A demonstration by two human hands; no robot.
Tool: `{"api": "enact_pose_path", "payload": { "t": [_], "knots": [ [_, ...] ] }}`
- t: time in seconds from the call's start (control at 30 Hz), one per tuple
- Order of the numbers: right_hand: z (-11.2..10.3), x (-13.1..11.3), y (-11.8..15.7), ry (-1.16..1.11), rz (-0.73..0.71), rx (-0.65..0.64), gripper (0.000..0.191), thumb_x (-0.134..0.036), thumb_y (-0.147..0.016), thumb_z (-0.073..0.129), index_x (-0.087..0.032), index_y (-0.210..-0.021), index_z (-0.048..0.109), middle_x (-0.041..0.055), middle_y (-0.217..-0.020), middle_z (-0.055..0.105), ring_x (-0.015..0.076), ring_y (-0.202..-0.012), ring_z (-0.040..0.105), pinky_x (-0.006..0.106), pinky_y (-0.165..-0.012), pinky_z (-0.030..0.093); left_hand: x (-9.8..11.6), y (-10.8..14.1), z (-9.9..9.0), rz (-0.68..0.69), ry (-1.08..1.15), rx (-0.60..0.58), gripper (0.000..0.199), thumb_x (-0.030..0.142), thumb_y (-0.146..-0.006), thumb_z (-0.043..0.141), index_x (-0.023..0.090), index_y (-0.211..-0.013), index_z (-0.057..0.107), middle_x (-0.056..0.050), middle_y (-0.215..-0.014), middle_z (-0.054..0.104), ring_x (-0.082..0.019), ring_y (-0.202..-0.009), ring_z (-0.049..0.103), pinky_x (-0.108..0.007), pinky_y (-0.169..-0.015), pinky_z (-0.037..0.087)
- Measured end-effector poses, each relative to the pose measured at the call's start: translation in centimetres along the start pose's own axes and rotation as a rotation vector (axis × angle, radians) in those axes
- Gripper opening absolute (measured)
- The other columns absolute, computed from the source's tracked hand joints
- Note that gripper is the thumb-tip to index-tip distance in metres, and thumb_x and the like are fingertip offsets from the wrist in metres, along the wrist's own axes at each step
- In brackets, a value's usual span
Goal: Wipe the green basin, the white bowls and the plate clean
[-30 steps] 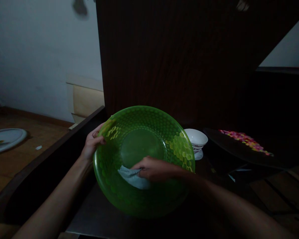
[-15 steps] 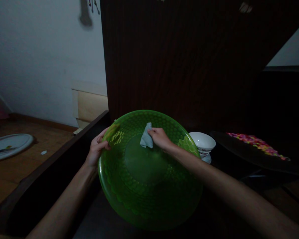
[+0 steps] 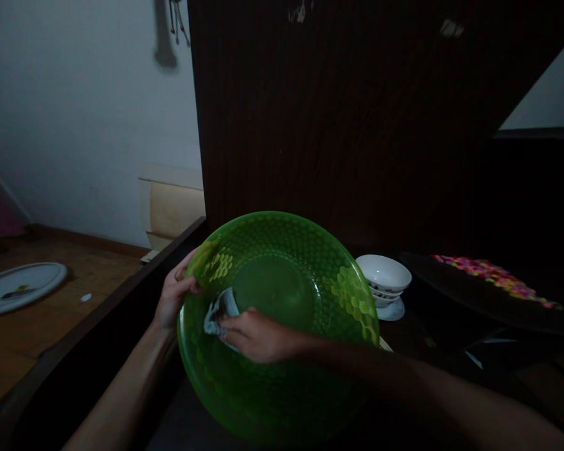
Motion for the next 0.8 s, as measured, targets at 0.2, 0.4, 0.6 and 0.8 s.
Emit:
{"api": "enact_pose_path", "payload": {
  "t": [0.2, 0.4, 0.6, 0.8],
  "knots": [
    [-1.3, 0.3, 5.4, 0.068, -0.129, -0.442, 0.014, -0.012, -0.096, 0.052, -0.016, -0.089, 0.064, -0.0013, -0.082, 0.063, 0.0101, -0.069, 0.051, 0.022, -0.072, 0.041, 0.2, 0.2, -0.3, -0.012, 0.002, 0.024, 0.077, 0.007, -0.045, 0.060, 0.019, -0.121, 0.069, -0.002, -0.096, 0.078, -0.023, -0.087, 0.070, -0.020, -0.057, 0.050],
    [-4.8, 2.0, 6.1, -0.282, 0.156, -0.322, 0.029, -0.024, -0.095, 0.053, -0.018, -0.067, 0.050, -0.0077, -0.059, 0.039, 0.0082, -0.054, 0.039, 0.021, -0.051, 0.030, 0.2, 0.1, -0.3, -0.013, -0.026, 0.025, 0.075, 0.009, -0.047, 0.061, 0.019, -0.121, 0.069, -0.003, -0.101, 0.077, -0.027, -0.088, 0.070, -0.025, -0.059, 0.053],
    [-8.1, 1.8, 3.5, -0.300, 0.222, 0.356, 0.026, -0.026, -0.096, 0.050, -0.016, -0.072, 0.056, -0.0038, -0.065, 0.050, 0.0097, -0.060, 0.046, 0.022, -0.055, 0.034, 0.3, 0.1, 0.0, -0.019, -0.010, 0.007, 0.078, 0.009, -0.046, 0.060, 0.019, -0.122, 0.069, -0.004, -0.104, 0.077, -0.028, -0.090, 0.071, -0.027, -0.064, 0.055],
    [-9.0, -0.2, 0.2, 0.437, -0.110, 0.557, 0.031, -0.018, -0.101, 0.038, -0.012, -0.119, 0.063, 0.0122, -0.109, 0.071, 0.0214, -0.099, 0.067, 0.035, -0.087, 0.052, 0.2, -0.2, 0.0, -0.002, -0.019, 0.009, 0.079, 0.010, -0.045, 0.060, 0.020, -0.123, 0.069, -0.004, -0.103, 0.077, -0.027, -0.087, 0.071, -0.029, -0.068, 0.056]
  ]
}}
Point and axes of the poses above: each hand's wrist, its own y-axis away from the middle knuckle, its own z-axis out of the palm, x = y × z, the point moved 4 cm from there along -y, towards the middle knuckle
